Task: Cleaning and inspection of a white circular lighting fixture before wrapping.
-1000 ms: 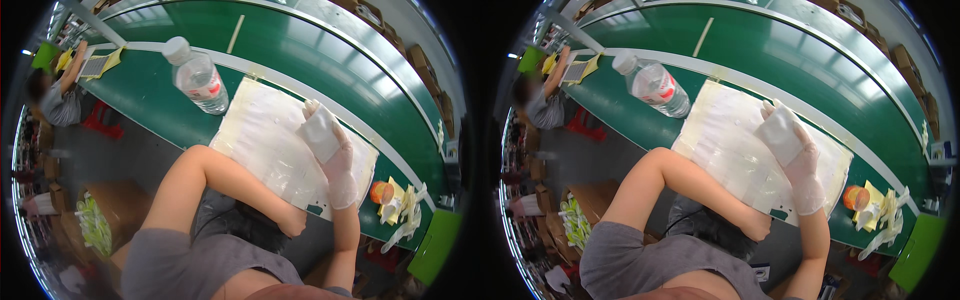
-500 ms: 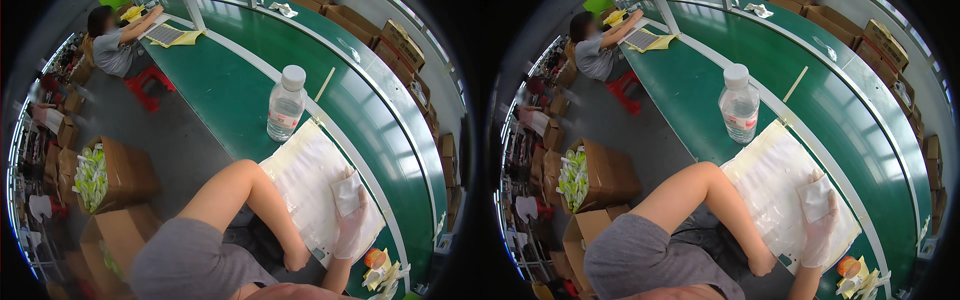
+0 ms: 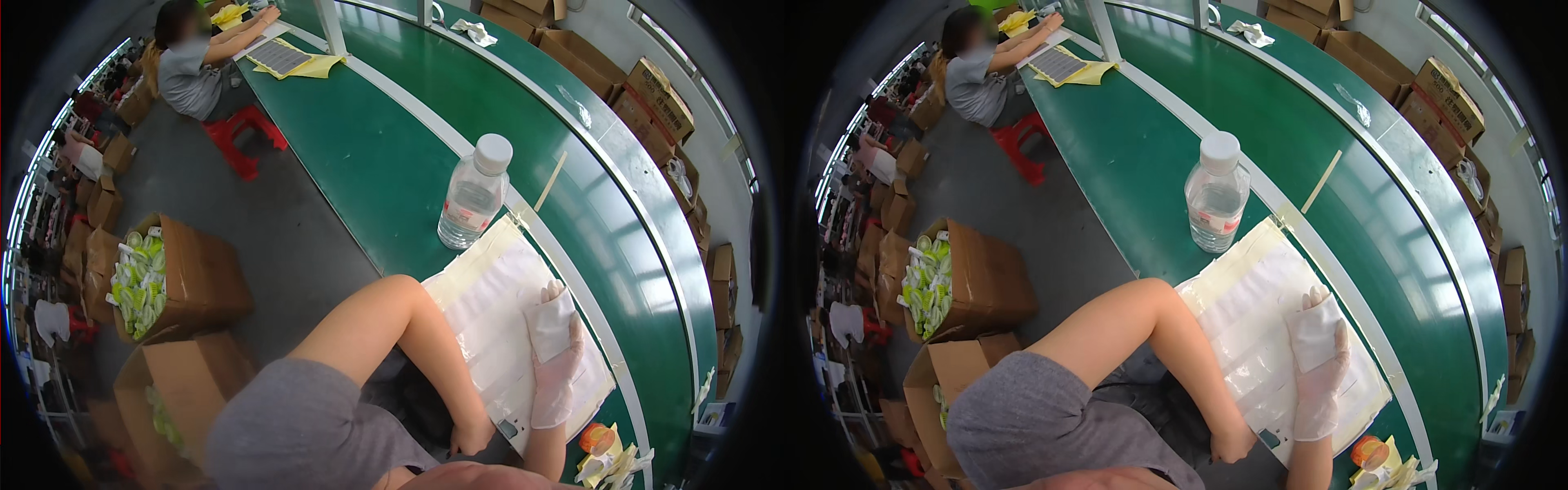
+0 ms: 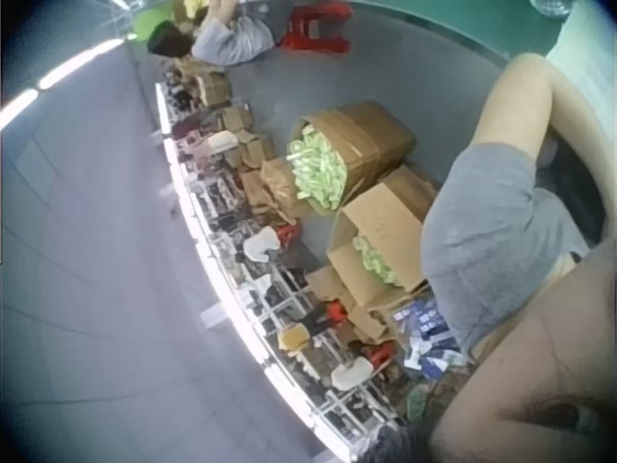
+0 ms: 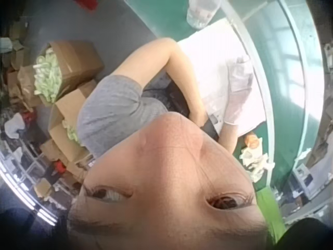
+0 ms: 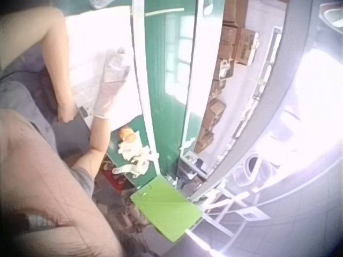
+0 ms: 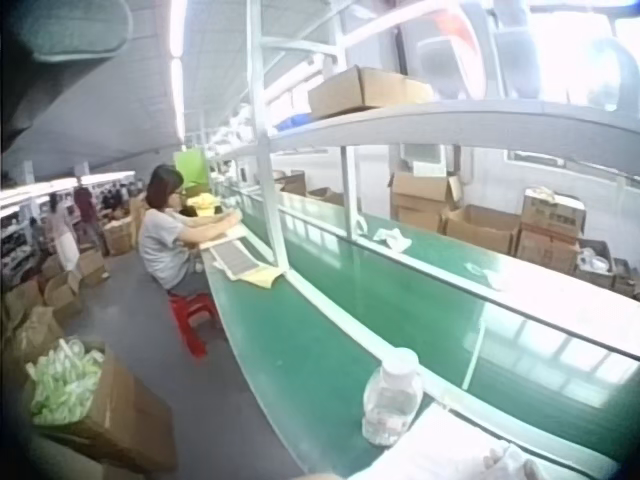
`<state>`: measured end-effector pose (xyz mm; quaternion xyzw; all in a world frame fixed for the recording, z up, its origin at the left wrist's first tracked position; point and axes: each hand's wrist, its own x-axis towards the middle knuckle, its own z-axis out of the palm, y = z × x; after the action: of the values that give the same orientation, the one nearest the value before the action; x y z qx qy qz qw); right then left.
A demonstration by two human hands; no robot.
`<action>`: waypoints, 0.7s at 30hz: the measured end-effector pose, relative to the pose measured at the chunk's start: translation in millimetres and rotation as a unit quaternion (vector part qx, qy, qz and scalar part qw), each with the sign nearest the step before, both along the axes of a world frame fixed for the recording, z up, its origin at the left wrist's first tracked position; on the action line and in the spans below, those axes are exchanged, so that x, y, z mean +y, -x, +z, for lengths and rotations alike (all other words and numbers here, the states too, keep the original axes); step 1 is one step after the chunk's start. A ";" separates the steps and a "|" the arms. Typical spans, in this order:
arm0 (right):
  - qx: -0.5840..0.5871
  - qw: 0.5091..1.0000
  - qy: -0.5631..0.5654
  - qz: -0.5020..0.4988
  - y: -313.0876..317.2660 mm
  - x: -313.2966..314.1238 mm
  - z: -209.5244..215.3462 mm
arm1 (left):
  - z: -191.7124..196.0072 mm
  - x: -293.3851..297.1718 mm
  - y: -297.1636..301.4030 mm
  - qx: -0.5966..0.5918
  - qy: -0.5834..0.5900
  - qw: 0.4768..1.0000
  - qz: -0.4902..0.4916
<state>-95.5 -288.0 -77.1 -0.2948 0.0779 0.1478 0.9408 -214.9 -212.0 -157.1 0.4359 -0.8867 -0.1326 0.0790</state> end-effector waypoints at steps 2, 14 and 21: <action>-0.008 1.000 -0.020 -0.013 0.2 -0.2 -3.0 | -1.4 -0.2 -1.1 0.001 0.007 1.000 -0.001; 0.014 1.000 -0.015 -0.020 -0.4 -1.3 0.4 | -7.9 4.2 -2.6 0.025 0.020 0.999 0.003; 0.034 0.999 -0.037 -0.020 -0.5 -0.7 1.8 | -5.0 8.0 -2.1 0.056 0.003 0.998 0.019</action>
<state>-94.9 -288.8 -75.3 -0.2527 0.1098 0.1421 0.9507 -212.8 -204.0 -162.1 0.4445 -0.8728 -0.1526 0.1320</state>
